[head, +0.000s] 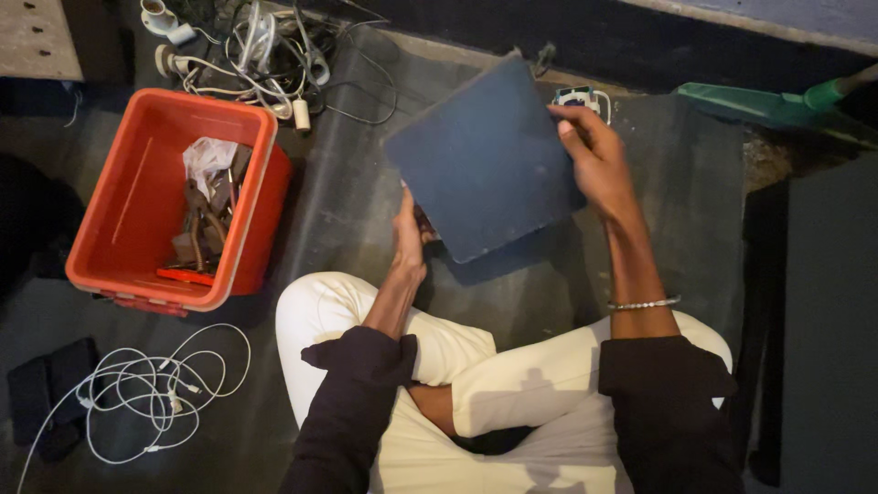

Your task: The person sits on the floor and uses a red-handled screwdriver to tighten screws on the top of a black electronic device. They retrieve the tool from a nearby orange bin and work on the device's casing.

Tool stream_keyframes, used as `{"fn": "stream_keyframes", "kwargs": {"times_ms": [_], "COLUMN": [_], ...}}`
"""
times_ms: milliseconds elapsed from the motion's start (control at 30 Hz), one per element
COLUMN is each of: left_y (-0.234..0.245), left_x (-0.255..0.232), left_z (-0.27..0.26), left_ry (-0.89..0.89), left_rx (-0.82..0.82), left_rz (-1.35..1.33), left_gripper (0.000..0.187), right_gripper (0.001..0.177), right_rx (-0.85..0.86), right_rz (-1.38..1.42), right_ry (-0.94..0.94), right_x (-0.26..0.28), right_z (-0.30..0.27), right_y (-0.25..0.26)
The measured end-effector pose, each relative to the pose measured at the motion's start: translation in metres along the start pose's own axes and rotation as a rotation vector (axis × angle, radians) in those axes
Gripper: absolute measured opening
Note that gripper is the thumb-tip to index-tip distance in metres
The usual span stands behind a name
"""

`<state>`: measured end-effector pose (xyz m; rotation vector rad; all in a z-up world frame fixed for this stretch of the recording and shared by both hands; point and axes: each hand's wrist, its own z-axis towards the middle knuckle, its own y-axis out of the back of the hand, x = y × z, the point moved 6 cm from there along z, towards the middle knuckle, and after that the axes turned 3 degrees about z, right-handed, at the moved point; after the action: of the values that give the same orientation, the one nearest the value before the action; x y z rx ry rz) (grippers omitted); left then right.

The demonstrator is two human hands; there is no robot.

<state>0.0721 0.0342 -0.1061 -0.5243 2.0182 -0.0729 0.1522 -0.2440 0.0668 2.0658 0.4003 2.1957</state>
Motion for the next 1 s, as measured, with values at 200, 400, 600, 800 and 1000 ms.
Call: {"fn": "stream_keyframes", "kwargs": {"times_ms": [200,400,600,800,1000], "left_y": [-0.004,-0.013,-0.018,-0.024,-0.018], "left_x": [-0.04,-0.051,-0.049,-0.046,-0.046], "left_z": [-0.011,-0.012,-0.014,-0.027,-0.031], "left_ry": [-0.204,-0.322,-0.302,-0.133,-0.106], "left_rx": [-0.104,0.01,0.066,0.132,0.233], "left_rz": [0.176,0.158,0.086,0.029,-0.291], "left_gripper": [0.069,0.061,0.073,0.086,0.107], "right_gripper": [0.04,0.045,0.05,0.052,0.057], "right_rx": [-0.097,-0.057,-0.131,-0.087,-0.136], "right_rz": [-0.18,0.262,0.301,0.377,-0.119], "right_ry": [-0.296,-0.094,-0.326,-0.248,-0.203], "right_x": [-0.026,-0.022,-0.008,-0.003,0.03], "right_z": [0.02,0.02,0.005,0.004,-0.005], "right_y": [0.015,0.015,0.003,0.002,-0.012]}}
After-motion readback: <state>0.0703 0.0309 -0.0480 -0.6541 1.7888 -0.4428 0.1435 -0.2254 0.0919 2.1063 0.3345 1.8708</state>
